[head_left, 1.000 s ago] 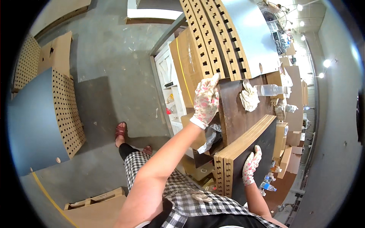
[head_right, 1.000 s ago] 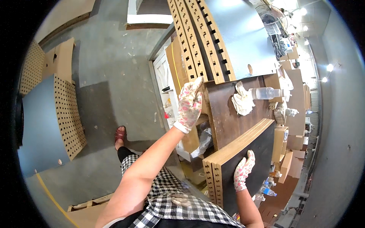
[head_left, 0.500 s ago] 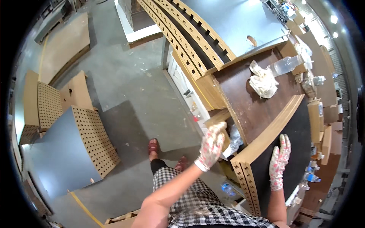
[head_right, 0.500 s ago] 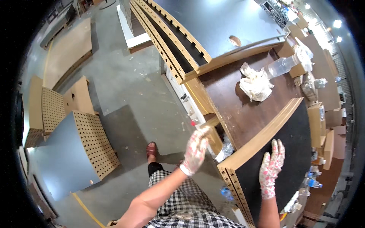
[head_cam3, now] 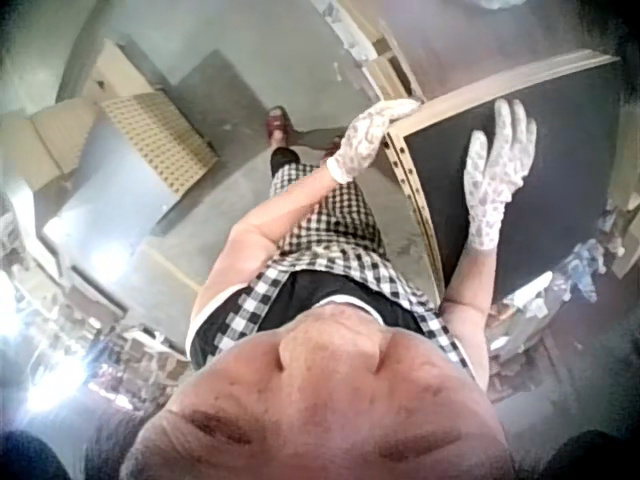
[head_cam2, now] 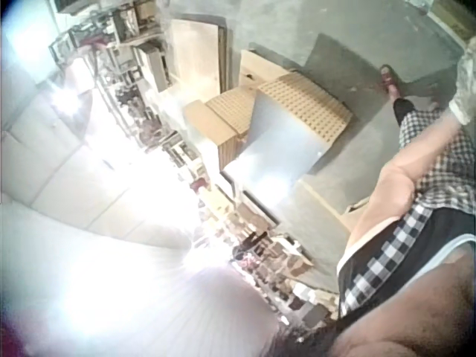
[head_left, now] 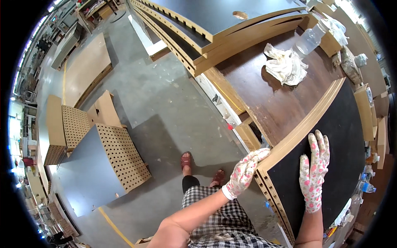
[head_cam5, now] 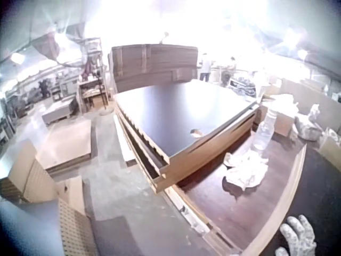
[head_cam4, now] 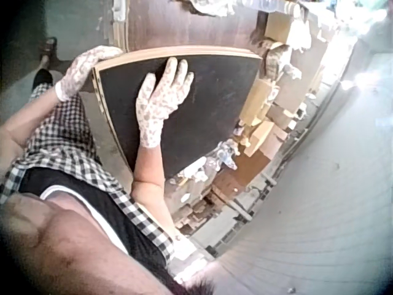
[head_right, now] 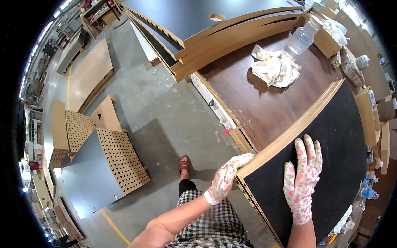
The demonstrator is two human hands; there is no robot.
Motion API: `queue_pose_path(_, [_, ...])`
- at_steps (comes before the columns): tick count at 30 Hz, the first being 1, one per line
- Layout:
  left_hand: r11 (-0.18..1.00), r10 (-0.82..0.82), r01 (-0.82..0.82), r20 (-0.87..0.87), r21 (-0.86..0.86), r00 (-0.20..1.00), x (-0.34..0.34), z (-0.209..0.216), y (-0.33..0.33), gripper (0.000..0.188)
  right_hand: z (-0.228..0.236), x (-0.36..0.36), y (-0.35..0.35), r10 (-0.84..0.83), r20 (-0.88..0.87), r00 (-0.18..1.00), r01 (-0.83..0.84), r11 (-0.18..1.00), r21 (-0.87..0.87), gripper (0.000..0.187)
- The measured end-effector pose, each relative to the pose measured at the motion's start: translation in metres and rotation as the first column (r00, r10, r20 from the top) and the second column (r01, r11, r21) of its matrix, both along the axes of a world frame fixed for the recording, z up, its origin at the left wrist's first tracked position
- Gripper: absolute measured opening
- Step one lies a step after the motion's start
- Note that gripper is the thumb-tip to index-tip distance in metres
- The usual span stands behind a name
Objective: The person wipes a black wooden panel with a cloth and then uses a spatula to apply a dark filler substance from a small container into a hole in the panel.
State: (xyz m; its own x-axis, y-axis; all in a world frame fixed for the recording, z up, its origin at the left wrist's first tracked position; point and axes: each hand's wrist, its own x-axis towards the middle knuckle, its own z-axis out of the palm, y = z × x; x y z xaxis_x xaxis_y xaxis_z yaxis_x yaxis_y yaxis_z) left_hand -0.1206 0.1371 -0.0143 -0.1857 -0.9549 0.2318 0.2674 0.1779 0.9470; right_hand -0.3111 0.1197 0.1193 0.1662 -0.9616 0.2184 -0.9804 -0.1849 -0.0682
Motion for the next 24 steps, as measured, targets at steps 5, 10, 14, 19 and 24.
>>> queue_pose_path(5, [0.999, -0.048, 0.046, 0.116, 0.022, 0.992, 0.014, 0.011, 0.002, 0.045, -0.003, 0.003, 0.004, 0.03, -0.002, 1.0, -0.03, 0.999, -0.044, 0.053])
queue_pose_path(10, [0.985, -0.097, 0.139, 0.331, -0.105, 0.939, 0.042, 0.023, -0.008, 0.035, 0.004, 0.015, 0.002, -0.033, 0.004, 0.999, 0.033, 0.999, -0.038, 0.055])
queue_pose_path(14, [0.993, -0.095, 0.121, 0.538, -0.012, 0.838, 0.047, 0.062, -0.023, 0.029, 0.007, 0.005, -0.001, -0.139, -0.107, 0.985, 0.137, 0.99, -0.021, 0.053])
queue_pose_path(19, [0.955, 0.007, 0.166, 0.58, -0.246, 0.815, 0.06, 0.115, -0.051, 0.029, 0.01, 0.014, -0.016, -0.109, -0.016, 0.994, 0.109, 0.994, -0.003, 0.05])
queue_pose_path(24, [0.867, -0.222, 0.42, 0.547, -0.268, 0.807, 0.007, 0.147, -0.073, 0.033, -0.007, -0.003, -0.002, -0.2, 0.26, 0.945, 0.234, 0.966, -0.107, 0.044])
